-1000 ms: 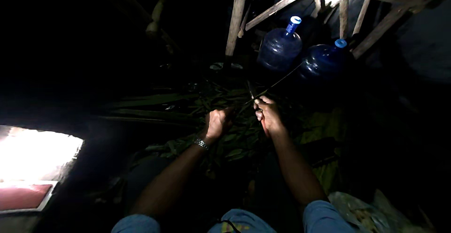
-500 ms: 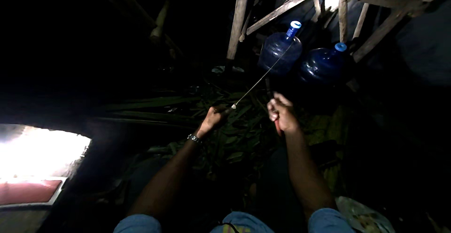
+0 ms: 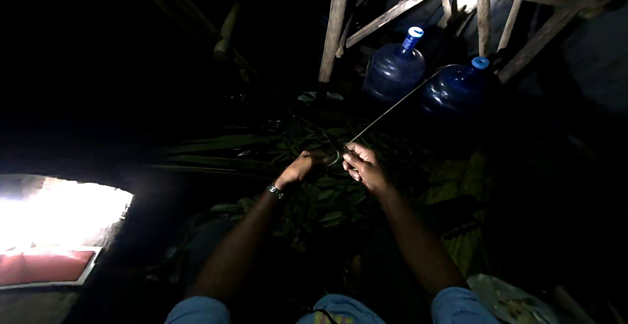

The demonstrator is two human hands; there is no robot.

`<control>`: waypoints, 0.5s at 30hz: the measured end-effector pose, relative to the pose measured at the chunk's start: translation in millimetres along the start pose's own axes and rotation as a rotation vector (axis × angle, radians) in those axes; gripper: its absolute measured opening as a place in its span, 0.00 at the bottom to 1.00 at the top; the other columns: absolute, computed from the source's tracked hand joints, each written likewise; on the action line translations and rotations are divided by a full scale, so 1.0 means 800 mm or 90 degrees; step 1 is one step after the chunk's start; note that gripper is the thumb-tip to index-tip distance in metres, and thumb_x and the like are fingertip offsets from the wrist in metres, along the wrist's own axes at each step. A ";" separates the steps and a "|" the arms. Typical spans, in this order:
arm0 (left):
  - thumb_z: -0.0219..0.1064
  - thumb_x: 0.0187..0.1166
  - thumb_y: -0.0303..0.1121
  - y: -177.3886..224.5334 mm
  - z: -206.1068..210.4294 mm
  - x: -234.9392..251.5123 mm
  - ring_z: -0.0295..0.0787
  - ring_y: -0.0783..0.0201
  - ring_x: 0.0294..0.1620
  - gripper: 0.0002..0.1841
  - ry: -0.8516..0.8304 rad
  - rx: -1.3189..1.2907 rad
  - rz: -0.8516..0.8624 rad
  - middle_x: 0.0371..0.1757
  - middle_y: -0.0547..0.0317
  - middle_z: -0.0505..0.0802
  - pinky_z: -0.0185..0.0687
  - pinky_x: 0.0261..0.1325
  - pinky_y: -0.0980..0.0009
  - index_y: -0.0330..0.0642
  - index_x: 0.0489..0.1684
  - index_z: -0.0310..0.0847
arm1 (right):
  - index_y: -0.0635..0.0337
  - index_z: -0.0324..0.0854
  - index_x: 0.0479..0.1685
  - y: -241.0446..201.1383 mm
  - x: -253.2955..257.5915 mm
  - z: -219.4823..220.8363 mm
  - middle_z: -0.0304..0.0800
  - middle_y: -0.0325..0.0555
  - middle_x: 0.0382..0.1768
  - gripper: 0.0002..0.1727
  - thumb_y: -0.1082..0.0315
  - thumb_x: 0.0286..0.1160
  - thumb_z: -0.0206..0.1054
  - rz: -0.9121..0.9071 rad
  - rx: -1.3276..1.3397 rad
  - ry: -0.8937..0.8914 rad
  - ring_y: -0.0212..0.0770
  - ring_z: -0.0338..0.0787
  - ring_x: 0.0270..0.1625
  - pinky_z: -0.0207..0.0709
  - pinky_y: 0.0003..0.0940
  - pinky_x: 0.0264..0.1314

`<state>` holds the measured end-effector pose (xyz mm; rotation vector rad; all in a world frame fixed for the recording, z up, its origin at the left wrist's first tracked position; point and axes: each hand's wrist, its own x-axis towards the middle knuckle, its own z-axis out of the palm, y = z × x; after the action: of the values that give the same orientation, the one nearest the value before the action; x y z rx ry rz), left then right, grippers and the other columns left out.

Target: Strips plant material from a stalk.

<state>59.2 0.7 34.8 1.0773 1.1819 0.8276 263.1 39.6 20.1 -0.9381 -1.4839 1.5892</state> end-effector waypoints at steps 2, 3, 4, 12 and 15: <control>0.54 0.90 0.31 0.000 -0.001 0.001 0.70 0.77 0.15 0.12 -0.007 -0.001 0.000 0.20 0.67 0.80 0.67 0.19 0.83 0.37 0.41 0.83 | 0.65 0.78 0.57 0.000 0.000 0.000 0.82 0.39 0.23 0.09 0.75 0.87 0.56 -0.008 -0.011 0.008 0.22 0.68 0.15 0.61 0.15 0.18; 0.55 0.90 0.31 0.001 -0.001 0.001 0.70 0.77 0.15 0.12 -0.004 -0.002 -0.002 0.20 0.67 0.80 0.66 0.19 0.83 0.37 0.41 0.83 | 0.66 0.79 0.56 -0.001 0.001 0.000 0.82 0.39 0.23 0.09 0.75 0.87 0.56 -0.015 -0.012 0.017 0.22 0.68 0.15 0.61 0.15 0.18; 0.55 0.90 0.30 0.003 0.000 -0.001 0.69 0.77 0.15 0.12 0.002 -0.002 -0.008 0.19 0.67 0.79 0.66 0.19 0.83 0.37 0.41 0.83 | 0.66 0.79 0.55 -0.001 0.001 0.001 0.81 0.39 0.23 0.09 0.75 0.87 0.55 -0.025 -0.011 0.034 0.22 0.68 0.15 0.61 0.15 0.17; 0.55 0.89 0.31 0.009 -0.005 -0.007 0.67 0.78 0.15 0.13 -0.024 0.045 -0.011 0.18 0.68 0.78 0.63 0.18 0.83 0.39 0.35 0.83 | 0.60 0.81 0.53 -0.018 0.005 -0.046 0.80 0.38 0.24 0.11 0.74 0.89 0.52 -0.058 0.091 0.199 0.24 0.66 0.13 0.62 0.16 0.14; 0.56 0.89 0.30 0.006 -0.012 -0.005 0.69 0.77 0.16 0.12 -0.041 0.052 -0.010 0.19 0.68 0.79 0.65 0.19 0.82 0.39 0.36 0.83 | 0.59 0.79 0.61 -0.023 0.005 -0.077 0.79 0.36 0.25 0.13 0.74 0.89 0.51 -0.072 0.115 0.261 0.23 0.67 0.13 0.63 0.15 0.13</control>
<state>49.1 0.1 40.1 1.1514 1.1763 0.7331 317.6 71.5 35.2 -0.9866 -1.0715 1.3269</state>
